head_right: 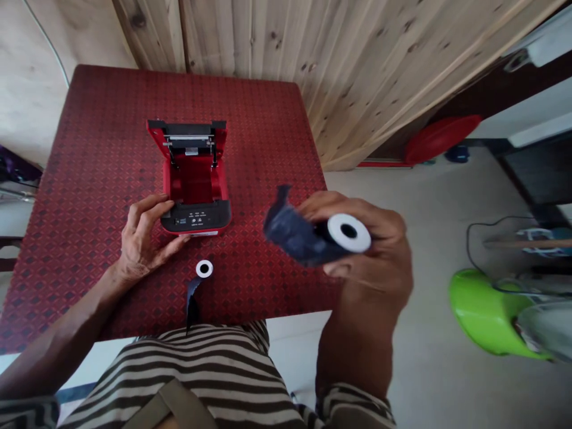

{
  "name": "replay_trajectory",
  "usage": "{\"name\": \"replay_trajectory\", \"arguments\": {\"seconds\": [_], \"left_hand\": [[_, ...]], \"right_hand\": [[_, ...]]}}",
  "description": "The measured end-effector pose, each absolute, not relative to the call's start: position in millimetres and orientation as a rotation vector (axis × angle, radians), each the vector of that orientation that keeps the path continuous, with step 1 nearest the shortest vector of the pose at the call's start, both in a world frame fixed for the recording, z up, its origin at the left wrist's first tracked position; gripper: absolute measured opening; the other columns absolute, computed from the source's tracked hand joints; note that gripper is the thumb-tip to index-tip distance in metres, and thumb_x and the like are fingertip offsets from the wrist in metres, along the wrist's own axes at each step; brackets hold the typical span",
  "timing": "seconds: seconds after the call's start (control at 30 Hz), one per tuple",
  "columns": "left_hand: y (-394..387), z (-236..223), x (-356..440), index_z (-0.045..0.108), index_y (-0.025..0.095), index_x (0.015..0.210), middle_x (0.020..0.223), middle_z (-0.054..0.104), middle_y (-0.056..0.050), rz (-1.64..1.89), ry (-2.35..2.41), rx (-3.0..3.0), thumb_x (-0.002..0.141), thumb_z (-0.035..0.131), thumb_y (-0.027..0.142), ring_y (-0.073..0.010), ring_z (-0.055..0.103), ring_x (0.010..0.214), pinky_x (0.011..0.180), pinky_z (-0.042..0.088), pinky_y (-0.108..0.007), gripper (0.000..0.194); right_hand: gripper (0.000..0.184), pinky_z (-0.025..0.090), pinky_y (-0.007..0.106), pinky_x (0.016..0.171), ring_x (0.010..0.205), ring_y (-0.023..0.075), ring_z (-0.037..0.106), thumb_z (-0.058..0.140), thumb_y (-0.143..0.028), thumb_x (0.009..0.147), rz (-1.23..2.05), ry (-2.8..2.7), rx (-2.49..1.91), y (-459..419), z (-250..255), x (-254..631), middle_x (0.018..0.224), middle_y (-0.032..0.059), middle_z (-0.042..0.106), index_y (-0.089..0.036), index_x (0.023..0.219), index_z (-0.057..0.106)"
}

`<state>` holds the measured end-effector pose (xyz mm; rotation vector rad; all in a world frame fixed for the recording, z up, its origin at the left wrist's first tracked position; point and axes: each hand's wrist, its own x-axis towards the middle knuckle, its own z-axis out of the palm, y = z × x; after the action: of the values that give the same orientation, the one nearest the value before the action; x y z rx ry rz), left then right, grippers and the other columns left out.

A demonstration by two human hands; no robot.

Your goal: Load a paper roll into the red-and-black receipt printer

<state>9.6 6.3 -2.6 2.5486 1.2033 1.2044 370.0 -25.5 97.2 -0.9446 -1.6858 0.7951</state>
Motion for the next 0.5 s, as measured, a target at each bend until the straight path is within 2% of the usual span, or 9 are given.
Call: {"name": "replay_trajectory", "arguments": {"seconds": [0.03, 0.07, 0.13, 0.23, 0.37, 0.5], "left_hand": [[6, -3, 10, 0.048, 0.024, 0.152, 0.143, 0.062, -0.015, 1.213, 1.199, 2.546, 0.091, 0.081, 0.046, -0.0287, 0.063, 0.133, 0.112, 0.059, -0.046, 0.073], [6, -3, 10, 0.049, 0.024, 0.152, 0.143, 0.062, -0.016, 1.215, 1.195, 2.546, 0.09, 0.081, 0.045, -0.0285, 0.063, 0.134, 0.112, 0.059, -0.045, 0.073], [6, -3, 10, 0.049, 0.023, 0.152, 0.143, 0.062, -0.016, 1.213, 1.193, 2.551, 0.09, 0.082, 0.044, -0.0278, 0.063, 0.133, 0.112, 0.059, -0.044, 0.072], [7, -1, 9, 0.049, 0.023, 0.152, 0.141, 0.062, -0.015, 1.219, 1.168, 2.553, 0.093, 0.078, 0.045, -0.0272, 0.064, 0.131, 0.111, 0.06, -0.042, 0.069], [5, -2, 11, 0.049, 0.021, 0.151, 0.14, 0.062, -0.017, 1.235, 1.156, 2.544, 0.093, 0.079, 0.044, -0.0284, 0.064, 0.131, 0.111, 0.059, -0.044, 0.07], [3, -3, 12, 0.049, 0.021, 0.15, 0.141, 0.062, -0.016, 1.215, 1.184, 2.526, 0.092, 0.08, 0.043, -0.0278, 0.064, 0.131, 0.111, 0.06, -0.043, 0.07]], "right_hand": [[0.039, 0.059, 0.041, 0.074, 0.083, 0.0214, 0.074, 0.082, -0.062, 0.085, 0.845, -1.843, -0.883, -22, 113, 363, 0.092, 0.0028, 0.079, -0.041, 0.118, 0.079], [0.037, 0.06, 0.04, 0.075, 0.085, 0.0208, 0.074, 0.083, -0.053, 0.089, 0.851, -1.945, -0.898, -15, 124, 352, 0.098, 0.003, 0.08, -0.039, 0.123, 0.078], [0.036, 0.061, 0.045, 0.091, 0.101, 0.023, 0.075, 0.081, -0.035, 0.093, 0.769, -2.154, -1.007, 6, 131, 322, 0.115, 0.0037, 0.079, -0.032, 0.128, 0.074], [0.025, 0.057, 0.05, 0.105, 0.116, 0.0267, 0.07, 0.073, -0.019, 0.095, 0.501, -2.377, -1.109, 43, 114, 273, 0.118, 0.0049, 0.078, -0.023, 0.12, 0.074], [0.021, 0.055, 0.046, 0.105, 0.114, 0.0281, 0.069, 0.069, -0.009, 0.094, 0.305, -2.617, -1.286, 70, 92, 234, 0.114, 0.0108, 0.078, -0.015, 0.113, 0.074], [0.02, 0.054, 0.044, 0.103, 0.115, 0.0301, 0.07, 0.061, -0.007, 0.098, 0.231, -2.757, -1.543, 71, 97, 219, 0.112, 0.017, 0.078, -0.01, 0.113, 0.075]]}}
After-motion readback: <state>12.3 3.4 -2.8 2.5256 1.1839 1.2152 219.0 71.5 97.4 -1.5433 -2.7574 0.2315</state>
